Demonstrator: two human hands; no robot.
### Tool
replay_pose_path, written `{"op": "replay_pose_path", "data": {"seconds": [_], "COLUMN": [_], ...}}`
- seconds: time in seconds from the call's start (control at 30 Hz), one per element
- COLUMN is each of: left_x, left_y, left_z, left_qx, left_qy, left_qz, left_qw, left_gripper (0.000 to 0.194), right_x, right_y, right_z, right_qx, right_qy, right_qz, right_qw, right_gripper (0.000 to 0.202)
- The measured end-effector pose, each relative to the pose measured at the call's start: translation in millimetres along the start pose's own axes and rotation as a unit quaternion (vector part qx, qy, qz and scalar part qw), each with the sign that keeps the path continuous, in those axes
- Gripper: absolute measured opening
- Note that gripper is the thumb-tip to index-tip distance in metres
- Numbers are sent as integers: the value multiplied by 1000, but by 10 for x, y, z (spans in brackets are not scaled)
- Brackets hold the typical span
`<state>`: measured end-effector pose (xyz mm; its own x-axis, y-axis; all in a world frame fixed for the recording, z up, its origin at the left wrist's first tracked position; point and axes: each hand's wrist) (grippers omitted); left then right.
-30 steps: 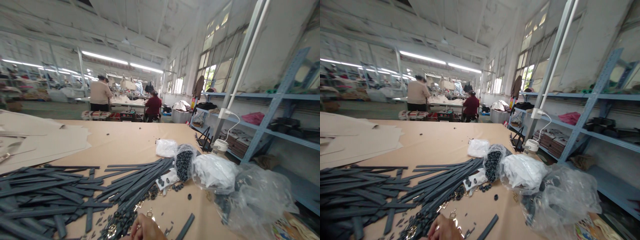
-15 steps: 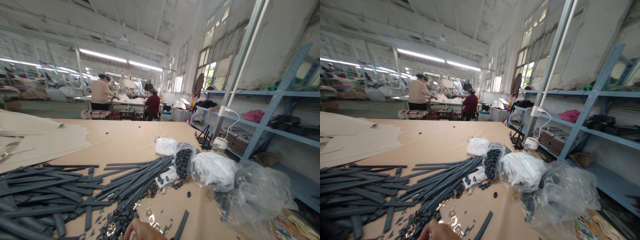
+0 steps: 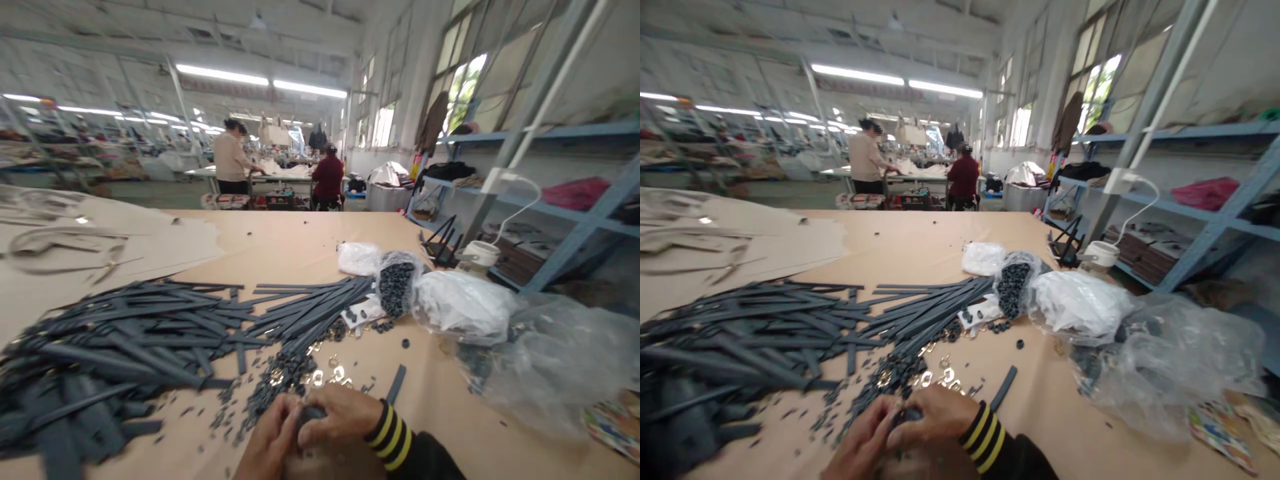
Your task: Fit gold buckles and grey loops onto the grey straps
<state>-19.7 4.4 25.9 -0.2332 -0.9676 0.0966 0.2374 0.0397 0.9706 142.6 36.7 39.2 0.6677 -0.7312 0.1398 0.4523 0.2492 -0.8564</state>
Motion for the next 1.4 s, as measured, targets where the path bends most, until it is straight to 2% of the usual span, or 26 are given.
{"op": "replay_pose_path", "data": {"seconds": [0.07, 0.17, 0.23, 0.37, 0.53, 0.73, 0.93, 1.1, 1.3, 1.4], "left_x": [7, -15, -25, -37, -49, -40, -43, -59, -56, -45], "left_y": [0, -73, -108, -124, -167, -188, -182, -195, -270, -300], "left_z": [-22, -39, -36, -17, -15, -10, 11, 39, 10, -46], "left_qx": [-86, -157, -163, -122, -106, 38, 101, 64, 36, 34], "left_qy": [53, 100, 100, 64, 82, 19, -51, -106, -126, -109], "left_qz": [-54, -81, -85, -91, -86, -11, 28, 89, 73, 67], "left_qw": [993, 979, 978, 986, 987, 999, 993, 988, 989, 991], "left_gripper": [23, 20, 18, 19, 19, 21, 22, 22, 17, 18], "right_x": [-10, -20, -12, 9, 20, 42, 62, 34, 39, 36], "right_y": [-1, 24, 44, 84, 83, 34, 63, 55, 3, 53], "right_z": [-18, -22, -5, 38, 52, 57, 75, 48, -3, 138], "right_qx": [13, 17, -9, -111, -157, -224, -144, -50, -33, -31], "right_qy": [6, 19, 10, -30, -39, -69, -64, -33, -46, -28], "right_qz": [12, 16, 19, -4, -16, -28, -32, -23, -25, -34], "right_qw": [1000, 1000, 1000, 993, 987, 972, 987, 998, 998, 999], "right_gripper": [32, 30, 29, 31, 22, 20, 16, 11, 16, 18]}}
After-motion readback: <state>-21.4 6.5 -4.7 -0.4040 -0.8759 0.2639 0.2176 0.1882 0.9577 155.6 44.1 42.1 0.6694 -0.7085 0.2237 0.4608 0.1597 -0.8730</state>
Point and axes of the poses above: each hand's wrist, its own x-axis away from the middle knuckle, its own z-axis out of the back of the hand, y = z × x, and after that the axes turned 6 degrees about -x, right-handed
